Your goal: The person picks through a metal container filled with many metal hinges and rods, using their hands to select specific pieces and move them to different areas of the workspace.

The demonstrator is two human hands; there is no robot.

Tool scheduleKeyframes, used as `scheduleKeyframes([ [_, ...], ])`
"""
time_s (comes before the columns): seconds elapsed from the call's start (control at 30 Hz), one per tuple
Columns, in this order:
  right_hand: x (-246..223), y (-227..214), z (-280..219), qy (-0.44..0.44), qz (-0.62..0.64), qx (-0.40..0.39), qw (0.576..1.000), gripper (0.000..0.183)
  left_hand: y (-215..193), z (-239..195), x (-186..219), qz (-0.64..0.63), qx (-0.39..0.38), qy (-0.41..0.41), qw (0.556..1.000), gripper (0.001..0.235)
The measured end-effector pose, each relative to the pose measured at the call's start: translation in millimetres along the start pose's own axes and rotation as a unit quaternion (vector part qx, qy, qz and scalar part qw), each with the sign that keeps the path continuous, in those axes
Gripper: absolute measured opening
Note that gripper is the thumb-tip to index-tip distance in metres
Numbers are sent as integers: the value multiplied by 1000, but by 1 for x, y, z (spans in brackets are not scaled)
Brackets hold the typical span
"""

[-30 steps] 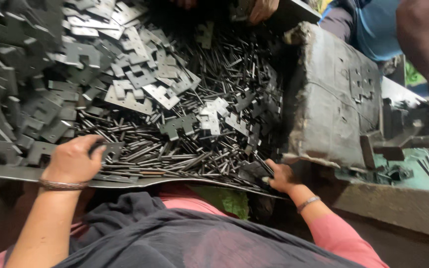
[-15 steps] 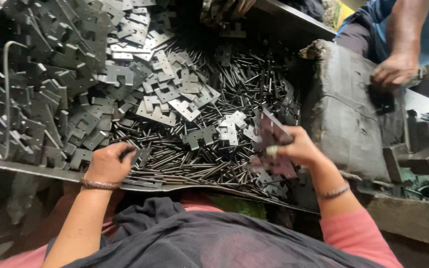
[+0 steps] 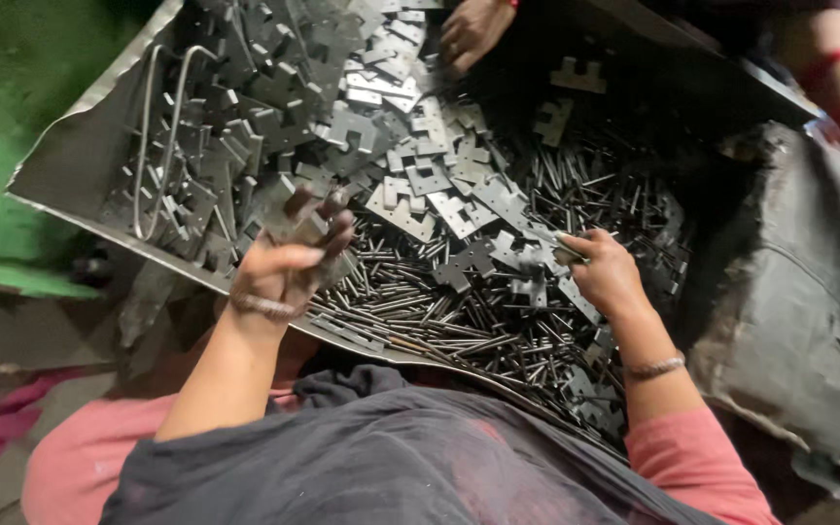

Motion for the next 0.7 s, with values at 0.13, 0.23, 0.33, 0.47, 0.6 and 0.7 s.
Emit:
scheduleKeyframes([
  [0.13, -24, -44, -15, -64, 111, 117, 985, 47, -16, 43, -17, 185, 38, -29, 982, 34],
  [0.23, -17, -42, -24, 14, 266, 94, 959, 29, -8, 68, -60, 812, -118, 33, 571, 25],
  [0.33, -22, -40, -30, 10, 350, 105, 931, 28, -30, 75, -116, 919, -244, -3, 310, 25],
  [0.47, -43, -47, -41, -130, 220, 188, 948, 22, -54, 71, -150, 923, -344, -11, 171, 17],
  [0.6, -39, 2, -47, -30, 214, 56, 975, 23, -55, 68, -156, 908, -371, 39, 191, 15],
  [0.7, -39, 20, -49, 16, 234, -7, 972, 29, -52, 70, -167, 892, -412, 18, 182, 15],
])
Point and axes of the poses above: each hand's wrist, its own z-axis towards the middle knuckle, its own y-axis out of the palm, x = y × z, the point moved 9 cm from there along z, towards the middle knuckle, and after that the axes turned 12 degrees about -z, right-handed, at the moved point
